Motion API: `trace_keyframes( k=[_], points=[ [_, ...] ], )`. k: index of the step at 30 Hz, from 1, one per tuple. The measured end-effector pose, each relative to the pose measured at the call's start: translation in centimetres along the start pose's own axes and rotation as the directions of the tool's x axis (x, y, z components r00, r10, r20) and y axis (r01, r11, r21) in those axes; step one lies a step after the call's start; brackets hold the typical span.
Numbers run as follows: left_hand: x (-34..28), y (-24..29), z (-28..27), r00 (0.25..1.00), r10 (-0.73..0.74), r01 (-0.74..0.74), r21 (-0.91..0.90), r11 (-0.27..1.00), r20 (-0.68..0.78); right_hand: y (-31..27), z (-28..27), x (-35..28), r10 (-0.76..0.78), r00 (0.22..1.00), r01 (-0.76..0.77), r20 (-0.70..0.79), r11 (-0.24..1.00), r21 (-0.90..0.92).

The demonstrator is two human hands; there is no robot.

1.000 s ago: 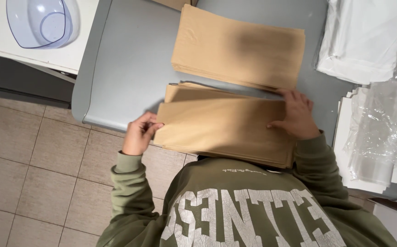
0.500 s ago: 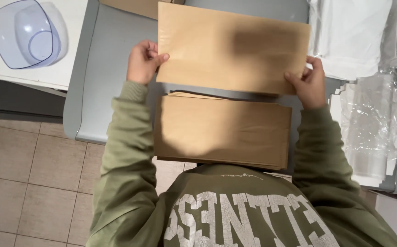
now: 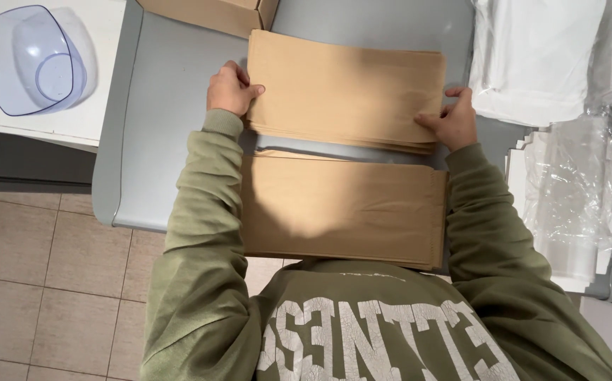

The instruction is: Organizing and counting stacks of brown paper bags on a counter in a bakery.

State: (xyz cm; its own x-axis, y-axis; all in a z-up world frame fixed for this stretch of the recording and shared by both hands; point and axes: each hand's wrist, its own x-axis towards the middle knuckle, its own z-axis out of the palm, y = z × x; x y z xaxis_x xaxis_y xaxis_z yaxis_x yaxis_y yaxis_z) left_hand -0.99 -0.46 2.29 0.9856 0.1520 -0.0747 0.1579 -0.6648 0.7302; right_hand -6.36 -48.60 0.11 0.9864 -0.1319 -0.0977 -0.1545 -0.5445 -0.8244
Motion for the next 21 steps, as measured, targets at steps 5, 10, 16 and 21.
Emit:
trace_keyframes(
  k=[5,10,16,21],
  points=[
    [-0.2,-1.0,0.7,0.998,-0.024,0.032,0.149,0.988,-0.059,-0.8,0.1,-0.5,-0.036,0.998,0.025,-0.06,0.984,-0.176],
    [-4.9,1.2,-2.1,0.981,0.087,-0.051,0.204,0.978,-0.173,-6.6,-1.5,-4.0,-0.246,0.969,0.222,-0.015,0.898,-0.381],
    [-15.3,-1.9,-4.2,0.972,0.197,-0.148,0.315,0.938,-0.13,-11.2,-2.0,-11.6,-0.221,0.88,0.387,0.42,0.846,-0.366],
    [-22.1,-1.8,-3.5,0.987,-0.128,0.088,0.34,0.936,0.098,-9.2,0.0,-14.2,-0.143,0.865,0.449,0.482,0.65,-0.613]
  ],
)
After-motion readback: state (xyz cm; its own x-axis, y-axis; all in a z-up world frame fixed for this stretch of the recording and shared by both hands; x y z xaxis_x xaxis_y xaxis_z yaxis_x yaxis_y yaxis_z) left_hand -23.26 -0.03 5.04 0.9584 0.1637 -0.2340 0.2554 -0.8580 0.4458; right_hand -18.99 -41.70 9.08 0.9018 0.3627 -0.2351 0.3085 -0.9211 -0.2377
